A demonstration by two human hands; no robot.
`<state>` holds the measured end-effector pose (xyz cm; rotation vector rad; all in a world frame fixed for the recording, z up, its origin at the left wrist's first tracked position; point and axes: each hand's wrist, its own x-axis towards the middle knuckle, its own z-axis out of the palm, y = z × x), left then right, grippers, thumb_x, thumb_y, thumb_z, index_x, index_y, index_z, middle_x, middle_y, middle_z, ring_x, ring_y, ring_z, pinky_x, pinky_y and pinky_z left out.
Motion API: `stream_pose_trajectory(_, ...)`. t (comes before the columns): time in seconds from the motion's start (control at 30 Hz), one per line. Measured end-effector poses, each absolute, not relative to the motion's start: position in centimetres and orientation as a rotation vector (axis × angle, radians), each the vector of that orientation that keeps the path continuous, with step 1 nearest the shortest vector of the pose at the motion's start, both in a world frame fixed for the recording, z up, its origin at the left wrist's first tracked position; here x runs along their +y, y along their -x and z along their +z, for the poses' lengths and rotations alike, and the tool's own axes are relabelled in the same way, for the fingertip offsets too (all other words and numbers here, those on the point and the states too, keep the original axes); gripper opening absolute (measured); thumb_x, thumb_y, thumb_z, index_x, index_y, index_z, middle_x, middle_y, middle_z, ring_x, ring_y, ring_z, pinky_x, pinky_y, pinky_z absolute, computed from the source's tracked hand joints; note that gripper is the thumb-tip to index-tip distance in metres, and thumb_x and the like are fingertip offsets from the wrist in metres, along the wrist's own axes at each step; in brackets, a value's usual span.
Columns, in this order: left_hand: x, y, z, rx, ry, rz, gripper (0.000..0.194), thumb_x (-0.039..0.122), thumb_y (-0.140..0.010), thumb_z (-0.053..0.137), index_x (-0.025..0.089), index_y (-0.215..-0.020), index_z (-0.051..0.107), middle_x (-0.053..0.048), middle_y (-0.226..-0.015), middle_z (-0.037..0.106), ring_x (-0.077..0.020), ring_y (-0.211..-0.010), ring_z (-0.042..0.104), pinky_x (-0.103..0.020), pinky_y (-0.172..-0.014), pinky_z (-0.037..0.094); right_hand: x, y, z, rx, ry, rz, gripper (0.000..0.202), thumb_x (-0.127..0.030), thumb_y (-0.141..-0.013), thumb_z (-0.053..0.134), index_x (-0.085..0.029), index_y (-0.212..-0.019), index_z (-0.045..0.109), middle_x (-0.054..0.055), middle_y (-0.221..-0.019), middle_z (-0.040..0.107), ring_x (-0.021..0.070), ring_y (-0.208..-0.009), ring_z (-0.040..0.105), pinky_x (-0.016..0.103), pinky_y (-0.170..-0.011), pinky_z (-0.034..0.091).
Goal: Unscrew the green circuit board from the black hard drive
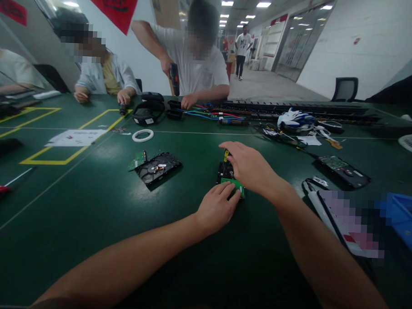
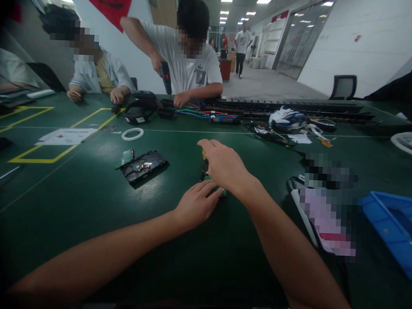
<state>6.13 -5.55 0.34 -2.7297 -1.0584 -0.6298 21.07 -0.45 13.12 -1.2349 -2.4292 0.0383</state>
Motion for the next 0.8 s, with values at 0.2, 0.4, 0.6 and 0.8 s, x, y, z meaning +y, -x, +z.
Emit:
stream_pose_trajectory(0.2, -5.51, -6.16, 0.32, -1.059, 2.743, -0.642, 0.031, 0.022, -0.104, 0.052, 0.014, -0.131, 0.063, -0.015, -0.134, 0.065, -0.0305, -0.130, 0.060, -0.046, -0.109, 0.053, -0.42, -20.76, 12.83, -2.354, 1.243, 0.046, 0.041, -0.019, -0.103, 0.046, -0.015, -0.142, 0.056, 0.016, -0.134, 0.067, 0.0279, -0.114, 0.065, 0.041, -0.094, 0.052)
stream_pose_trajectory(0.4, -5.41, -6.17, -0.04, -1.062, 2.738, -0.651, 0.030, 0.023, -0.103, 0.054, 0.016, -0.131, 0.064, -0.015, -0.136, 0.064, -0.0312, -0.132, 0.059, -0.047, -0.109, 0.053, -0.78, -20.46, 13.49, -2.299, 1.344, -0.052, 0.036, -0.037, -0.105, 0.054, -0.020, -0.134, 0.067, 0.014, -0.121, 0.068, 0.0277, -0.108, 0.067, 0.040, -0.091, 0.052)
stream_pose_trajectory(0.6, -5.44, -6.16, -0.09, -1.048, 2.720, -0.654, 0.032, 0.023, -0.103, 0.054, 0.015, -0.132, 0.063, -0.016, -0.135, 0.064, -0.0312, -0.131, 0.060, -0.047, -0.110, 0.053, -0.67, -20.60, 13.48, -2.297, 1.334, -0.070, 0.032, -0.022, -0.103, 0.056, -0.016, -0.132, 0.069, 0.014, -0.124, 0.071, 0.0282, -0.111, 0.068, 0.042, -0.095, 0.053)
stream_pose_trajectory(0.8, -5.39, -6.10, -0.24, -1.046, 2.710, -0.672, 0.032, 0.023, -0.103, 0.053, 0.014, -0.133, 0.063, -0.016, -0.134, 0.065, -0.0314, -0.131, 0.060, -0.047, -0.110, 0.052, -0.34, -20.71, 13.32, -2.311, 1.226, 0.008, 0.033, -0.014, -0.100, 0.057, -0.017, -0.131, 0.067, 0.011, -0.129, 0.072, 0.0260, -0.116, 0.067, 0.040, -0.098, 0.051)
